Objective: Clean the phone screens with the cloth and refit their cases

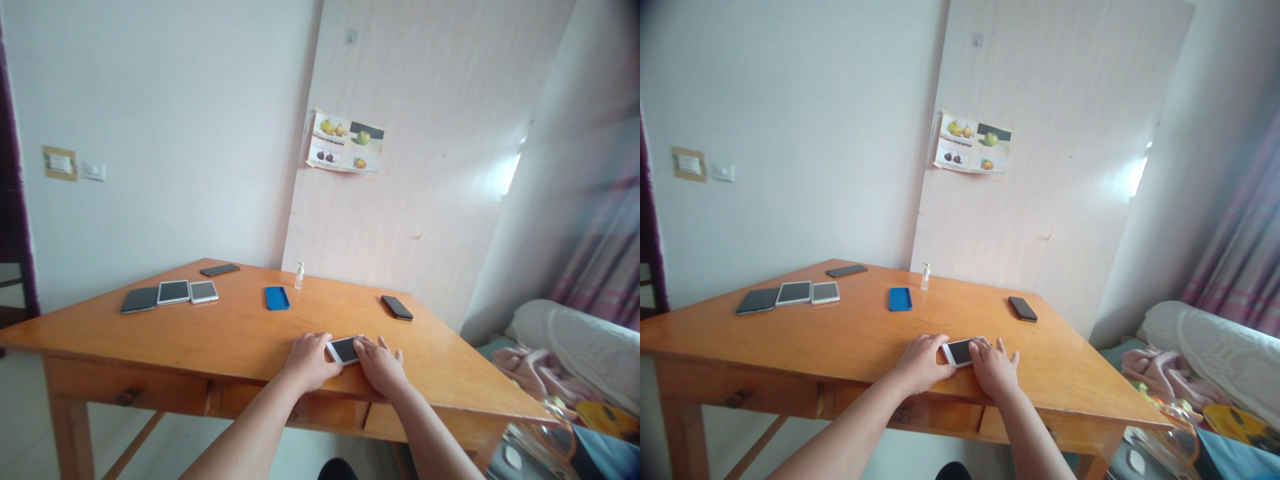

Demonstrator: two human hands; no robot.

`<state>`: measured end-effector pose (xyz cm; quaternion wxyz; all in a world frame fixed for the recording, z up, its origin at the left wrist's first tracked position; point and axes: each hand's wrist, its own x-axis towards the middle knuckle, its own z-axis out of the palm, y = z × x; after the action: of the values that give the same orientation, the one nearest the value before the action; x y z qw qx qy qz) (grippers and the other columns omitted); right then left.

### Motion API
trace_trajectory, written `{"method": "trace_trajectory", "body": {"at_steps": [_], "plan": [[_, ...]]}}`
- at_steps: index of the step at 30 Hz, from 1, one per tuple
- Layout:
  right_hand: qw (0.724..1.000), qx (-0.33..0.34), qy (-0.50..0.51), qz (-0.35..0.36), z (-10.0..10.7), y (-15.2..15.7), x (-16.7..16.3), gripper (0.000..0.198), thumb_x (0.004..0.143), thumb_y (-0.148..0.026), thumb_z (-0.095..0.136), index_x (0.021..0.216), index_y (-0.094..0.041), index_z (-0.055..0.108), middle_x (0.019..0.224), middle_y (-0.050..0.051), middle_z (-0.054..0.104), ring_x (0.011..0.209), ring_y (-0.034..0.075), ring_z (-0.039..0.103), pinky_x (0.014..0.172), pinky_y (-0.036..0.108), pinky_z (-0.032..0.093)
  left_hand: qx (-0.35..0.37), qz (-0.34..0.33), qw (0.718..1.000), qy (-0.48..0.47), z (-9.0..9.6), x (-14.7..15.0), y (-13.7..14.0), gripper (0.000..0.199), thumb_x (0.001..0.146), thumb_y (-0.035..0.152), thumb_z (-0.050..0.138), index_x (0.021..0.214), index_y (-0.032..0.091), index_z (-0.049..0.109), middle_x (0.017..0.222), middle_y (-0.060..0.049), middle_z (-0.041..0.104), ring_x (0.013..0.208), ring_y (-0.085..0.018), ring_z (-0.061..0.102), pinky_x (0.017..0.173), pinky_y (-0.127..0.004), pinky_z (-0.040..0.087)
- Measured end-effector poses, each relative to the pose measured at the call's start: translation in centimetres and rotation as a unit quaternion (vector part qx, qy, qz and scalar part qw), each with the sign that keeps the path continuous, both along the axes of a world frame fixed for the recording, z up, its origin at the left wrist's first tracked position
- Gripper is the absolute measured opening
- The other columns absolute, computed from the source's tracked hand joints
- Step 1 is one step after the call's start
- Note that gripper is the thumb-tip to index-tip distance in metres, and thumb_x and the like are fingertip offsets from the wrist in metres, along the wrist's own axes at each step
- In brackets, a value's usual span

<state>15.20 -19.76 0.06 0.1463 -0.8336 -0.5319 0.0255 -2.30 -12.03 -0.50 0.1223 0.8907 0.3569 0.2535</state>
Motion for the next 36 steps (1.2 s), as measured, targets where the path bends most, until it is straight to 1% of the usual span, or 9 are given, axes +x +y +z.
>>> {"method": "trace_trajectory", "body": {"at_steps": [5, 8, 10, 16, 22, 24, 27, 30, 36], "plan": [[0.996, 0.015, 0.006, 0.090, 0.0, -0.3, -2.0, 0.049, 0.098, -0.052, 0.024, 0.135, -0.038, 0.053, 0.147, -0.002, 0.046, 0.144, 0.031, 0.023, 0.109, 0.071, 0.008, -0.006, -0.001, 1.000, -0.009, 0.1, 0.0, -0.1, 0.039, 0.076, 0.046, 0.059, 0.110, 0.027, 0.062, 0.102, -0.005, 0.071, 0.100, -0.028, 0.062, 0.085, -0.036, 0.042], [0.991, 0.033, 0.018, 0.126, -0.2, -1.4, -1.9, 0.048, 0.098, -0.052, 0.025, 0.132, -0.039, 0.056, 0.144, -0.002, 0.050, 0.143, 0.028, 0.029, 0.111, 0.067, 0.006, -0.009, 0.003, 1.000, 0.001, 0.3, 0.0, -0.2, 0.042, 0.076, 0.048, 0.059, 0.112, 0.026, 0.061, 0.104, -0.006, 0.071, 0.102, -0.029, 0.062, 0.086, -0.036, 0.042], [0.993, 0.041, 0.019, 0.114, -0.3, -1.9, -1.0, 0.047, 0.098, -0.052, 0.025, 0.131, -0.039, 0.056, 0.143, -0.001, 0.052, 0.142, 0.028, 0.030, 0.111, 0.067, 0.005, -0.004, 0.001, 1.000, 0.003, 0.2, 0.0, -0.2, 0.043, 0.075, 0.048, 0.061, 0.111, 0.025, 0.062, 0.105, -0.006, 0.070, 0.102, -0.029, 0.061, 0.086, -0.036, 0.042], [1.000, 0.026, -0.006, -0.003, -0.5, -2.0, 0.9, 0.048, 0.097, -0.050, 0.028, 0.132, -0.035, 0.057, 0.145, 0.000, 0.049, 0.143, 0.035, 0.025, 0.105, 0.075, 0.008, 0.008, 0.000, 1.000, 0.000, -0.1, 0.0, 0.0, 0.042, 0.072, 0.048, 0.063, 0.107, 0.026, 0.062, 0.105, -0.005, 0.070, 0.101, -0.029, 0.061, 0.084, -0.037, 0.043], [0.992, 0.070, -0.006, 0.101, -1.7, -2.4, -0.5, 0.043, 0.095, -0.049, 0.036, 0.130, -0.036, 0.059, 0.141, 0.001, 0.054, 0.141, 0.029, 0.032, 0.111, 0.067, 0.009, 0.010, -0.005, 1.000, -0.010, -0.2, 0.0, 0.0, 0.041, 0.075, 0.050, 0.061, 0.108, 0.025, 0.062, 0.104, -0.006, 0.070, 0.101, -0.028, 0.062, 0.086, -0.037, 0.043], [0.991, 0.094, 0.006, 0.096, -2.2, -2.6, 0.1, 0.039, 0.093, -0.046, 0.041, 0.124, -0.037, 0.063, 0.136, 0.000, 0.058, 0.137, 0.028, 0.040, 0.112, 0.065, 0.008, 0.009, -0.008, 1.000, -0.009, -0.2, 0.0, 0.0, 0.043, 0.075, 0.050, 0.061, 0.110, 0.025, 0.062, 0.106, -0.006, 0.070, 0.102, -0.028, 0.061, 0.088, -0.037, 0.042], [0.988, 0.140, 0.047, 0.041, -2.6, -2.7, 1.9, 0.035, 0.091, -0.041, 0.044, 0.113, -0.033, 0.070, 0.125, 0.002, 0.067, 0.124, 0.025, 0.055, 0.113, 0.051, 0.024, 0.005, -0.010, 1.000, -0.006, -0.2, -0.1, 0.0, 0.046, 0.074, 0.050, 0.064, 0.113, 0.025, 0.061, 0.109, -0.006, 0.069, 0.104, -0.028, 0.060, 0.089, -0.037, 0.042], [0.975, 0.193, 0.112, -0.002, -2.6, -2.4, 3.7, 0.037, 0.088, -0.042, 0.045, 0.108, -0.028, 0.073, 0.112, 0.004, 0.073, 0.109, 0.023, 0.065, 0.100, 0.037, 0.044, 0.000, -0.013, 1.000, -0.009, -0.2, -0.1, 0.2, 0.047, 0.073, 0.049, 0.065, 0.114, 0.025, 0.061, 0.112, -0.006, 0.068, 0.106, -0.028, 0.059, 0.090, -0.037, 0.042], [0.935, 0.289, 0.205, -0.029, -3.0, -1.9, 4.8, 0.042, 0.083, -0.050, 0.050, 0.104, -0.022, 0.074, 0.106, 0.006, 0.075, 0.107, 0.026, 0.066, 0.098, 0.036, 0.047, -0.014, -0.006, 1.000, -0.006, -0.3, 0.3, 0.6, 0.047, 0.068, 0.049, 0.067, 0.109, 0.027, 0.062, 0.104, -0.004, 0.069, 0.100, -0.028, 0.060, 0.085, -0.037, 0.043]]}}
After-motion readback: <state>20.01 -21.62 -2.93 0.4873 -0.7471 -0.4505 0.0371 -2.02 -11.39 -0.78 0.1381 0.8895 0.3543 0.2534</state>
